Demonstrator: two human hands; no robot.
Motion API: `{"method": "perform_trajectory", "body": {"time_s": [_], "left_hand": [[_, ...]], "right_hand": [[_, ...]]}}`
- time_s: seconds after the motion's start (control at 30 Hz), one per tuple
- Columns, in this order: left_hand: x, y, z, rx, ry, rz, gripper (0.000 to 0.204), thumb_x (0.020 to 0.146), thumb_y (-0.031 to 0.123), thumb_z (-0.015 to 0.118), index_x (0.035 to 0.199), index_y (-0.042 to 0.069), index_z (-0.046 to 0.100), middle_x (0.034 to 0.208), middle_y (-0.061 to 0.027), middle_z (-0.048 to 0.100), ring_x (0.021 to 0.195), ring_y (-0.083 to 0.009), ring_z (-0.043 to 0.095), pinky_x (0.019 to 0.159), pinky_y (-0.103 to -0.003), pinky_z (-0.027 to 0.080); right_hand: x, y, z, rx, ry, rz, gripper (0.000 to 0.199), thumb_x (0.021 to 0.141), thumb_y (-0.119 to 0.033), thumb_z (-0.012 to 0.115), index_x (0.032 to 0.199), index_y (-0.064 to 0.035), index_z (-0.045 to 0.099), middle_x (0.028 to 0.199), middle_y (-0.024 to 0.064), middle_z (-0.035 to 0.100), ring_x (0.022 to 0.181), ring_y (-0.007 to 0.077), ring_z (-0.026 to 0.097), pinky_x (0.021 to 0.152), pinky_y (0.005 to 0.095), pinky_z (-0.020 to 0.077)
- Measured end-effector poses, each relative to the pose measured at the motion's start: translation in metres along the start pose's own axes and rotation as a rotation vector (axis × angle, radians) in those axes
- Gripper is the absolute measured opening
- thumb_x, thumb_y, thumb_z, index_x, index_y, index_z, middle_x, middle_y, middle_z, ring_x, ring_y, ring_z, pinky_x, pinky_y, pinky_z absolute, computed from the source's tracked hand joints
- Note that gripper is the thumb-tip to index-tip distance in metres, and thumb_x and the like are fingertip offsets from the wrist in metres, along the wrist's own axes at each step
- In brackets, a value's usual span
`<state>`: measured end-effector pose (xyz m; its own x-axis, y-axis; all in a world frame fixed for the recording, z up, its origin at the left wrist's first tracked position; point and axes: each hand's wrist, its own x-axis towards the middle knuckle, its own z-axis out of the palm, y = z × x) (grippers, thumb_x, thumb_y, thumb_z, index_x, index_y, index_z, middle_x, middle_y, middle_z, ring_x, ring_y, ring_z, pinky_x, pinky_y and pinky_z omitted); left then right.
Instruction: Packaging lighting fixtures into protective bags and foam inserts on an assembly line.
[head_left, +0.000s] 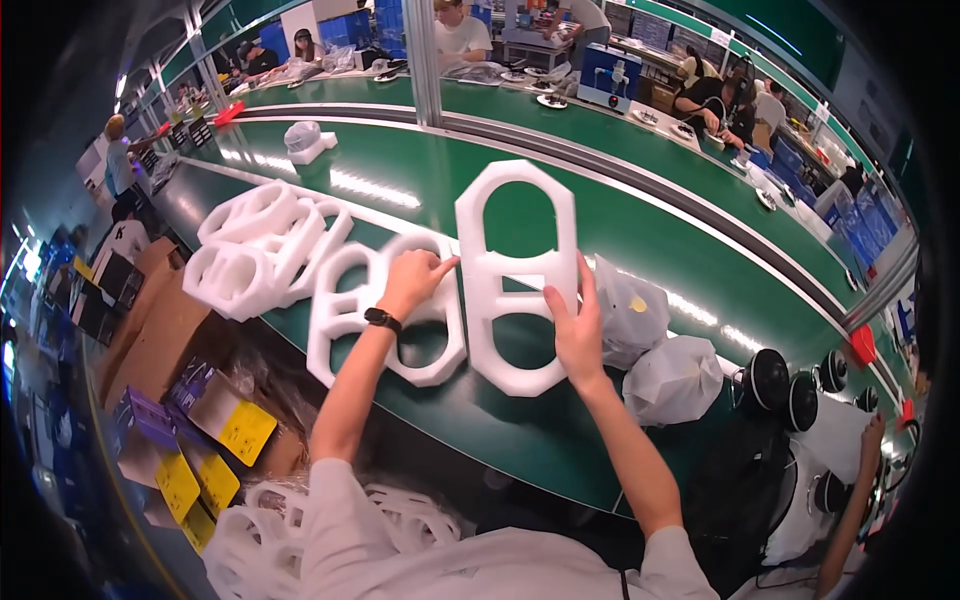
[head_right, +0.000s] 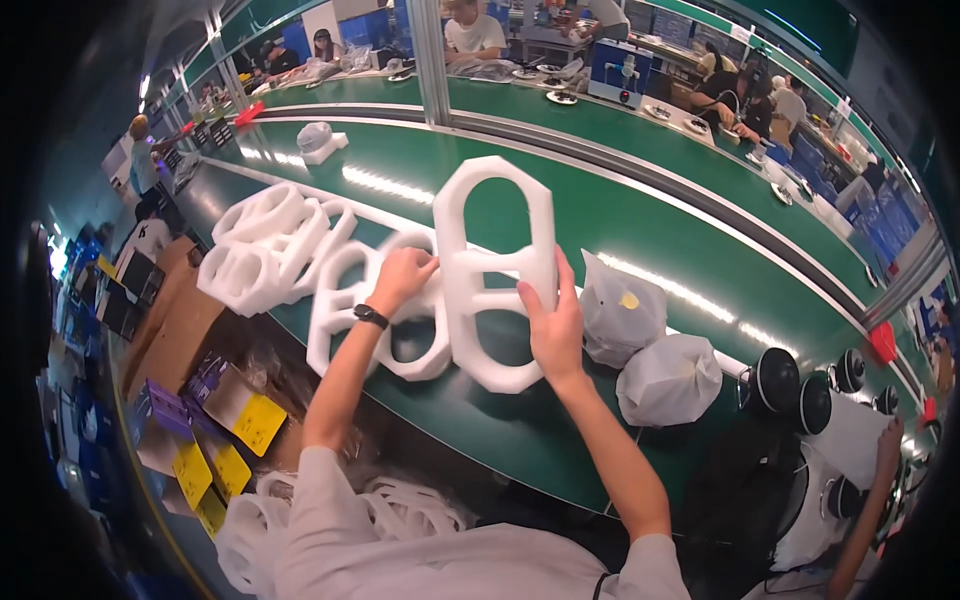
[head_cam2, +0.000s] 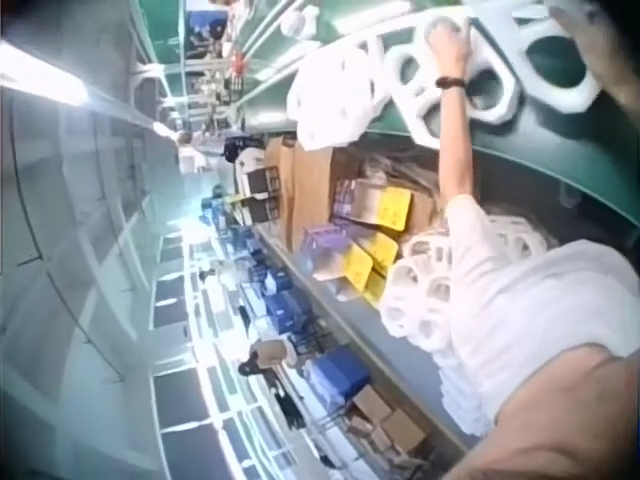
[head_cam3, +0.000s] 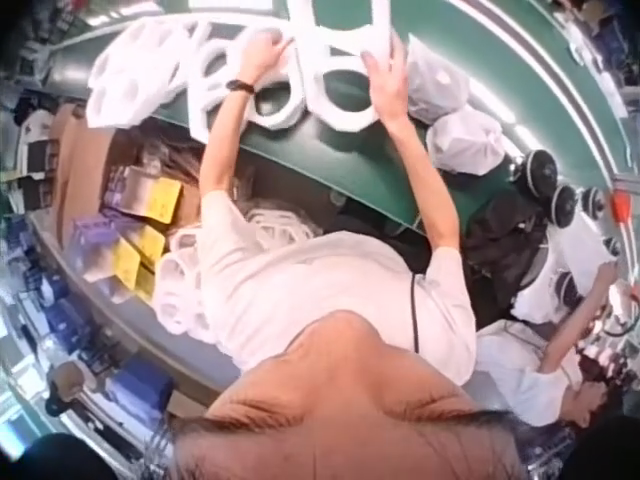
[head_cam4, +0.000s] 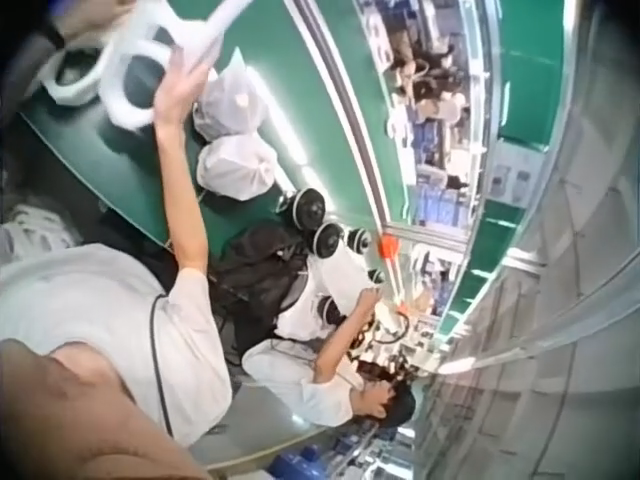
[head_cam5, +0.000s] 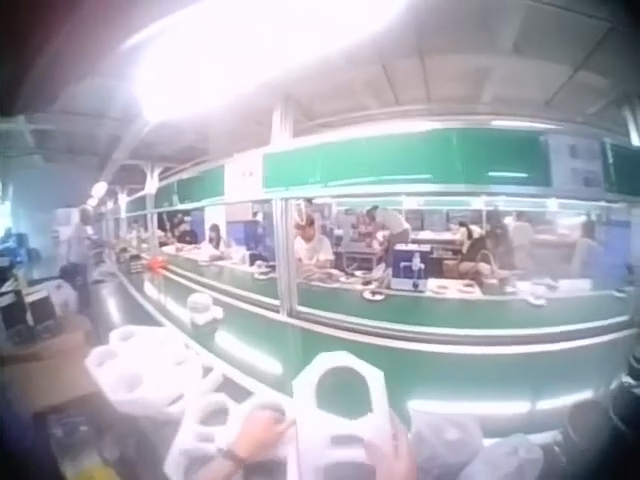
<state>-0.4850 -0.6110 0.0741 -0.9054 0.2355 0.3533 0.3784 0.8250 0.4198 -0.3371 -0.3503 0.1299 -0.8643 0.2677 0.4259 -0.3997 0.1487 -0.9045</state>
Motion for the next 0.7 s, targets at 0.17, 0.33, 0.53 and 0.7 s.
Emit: {"method": "perform_trajectory", "body": {"time_s": [0.17, 0.33, 0.53, 0.7], "left_hand": [[0.014, 0.030, 0.009, -1.535, 0.181, -0.132, 0.057, 0.099, 0.054, 0.056, 0.119, 0.002, 0.067, 0.095, -0.0135, 0.073, 0.084, -0.0208, 0.069, 0.078, -0.038, 0.057], [0.028, 0.052, -0.030, -1.640, -0.261, -0.304, 0.043, 0.099, 0.044, 0.060, 0.111, 0.002, 0.058, 0.071, -0.0039, 0.056, 0.060, -0.0154, 0.063, 0.061, -0.031, 0.059], [0.048, 0.031, 0.031, -1.265, -0.293, -0.397, 0.057, 0.095, 0.060, 0.059, 0.102, 0.003, 0.062, 0.077, -0.0046, 0.058, 0.065, -0.0134, 0.057, 0.058, -0.028, 0.049], [0.042, 0.052, 0.108, -0.428, 0.047, -0.175, 0.079, 0.094, 0.055, 0.060, 0.123, -0.018, 0.049, 0.115, -0.0412, 0.057, 0.111, -0.0478, 0.058, 0.095, -0.050, 0.048]], "right_hand": [[0.028, -0.007, -0.016, -0.197, -0.187, 0.004, 0.061, 0.096, -0.017, 0.067, 0.149, -0.0007, 0.042, 0.126, 0.0123, 0.063, 0.111, 0.0168, 0.060, 0.097, 0.0315, 0.0472], [0.023, -0.023, -0.011, 0.053, -0.387, -0.024, 0.068, 0.092, -0.019, 0.071, 0.150, -0.0023, 0.041, 0.115, 0.0092, 0.066, 0.104, 0.0140, 0.061, 0.093, 0.0283, 0.0471], [-0.012, 0.019, -0.041, -0.476, -0.519, 0.307, 0.060, 0.095, -0.027, 0.067, 0.143, -0.0029, 0.039, 0.093, 0.0104, 0.063, 0.069, 0.0187, 0.061, 0.067, 0.0314, 0.0496], [-0.059, 0.060, -0.052, -0.999, -0.552, 0.226, 0.053, 0.095, -0.031, 0.067, 0.130, 0.0036, 0.048, 0.099, 0.0211, 0.066, 0.089, 0.0323, 0.066, 0.076, 0.0419, 0.0528]]}}
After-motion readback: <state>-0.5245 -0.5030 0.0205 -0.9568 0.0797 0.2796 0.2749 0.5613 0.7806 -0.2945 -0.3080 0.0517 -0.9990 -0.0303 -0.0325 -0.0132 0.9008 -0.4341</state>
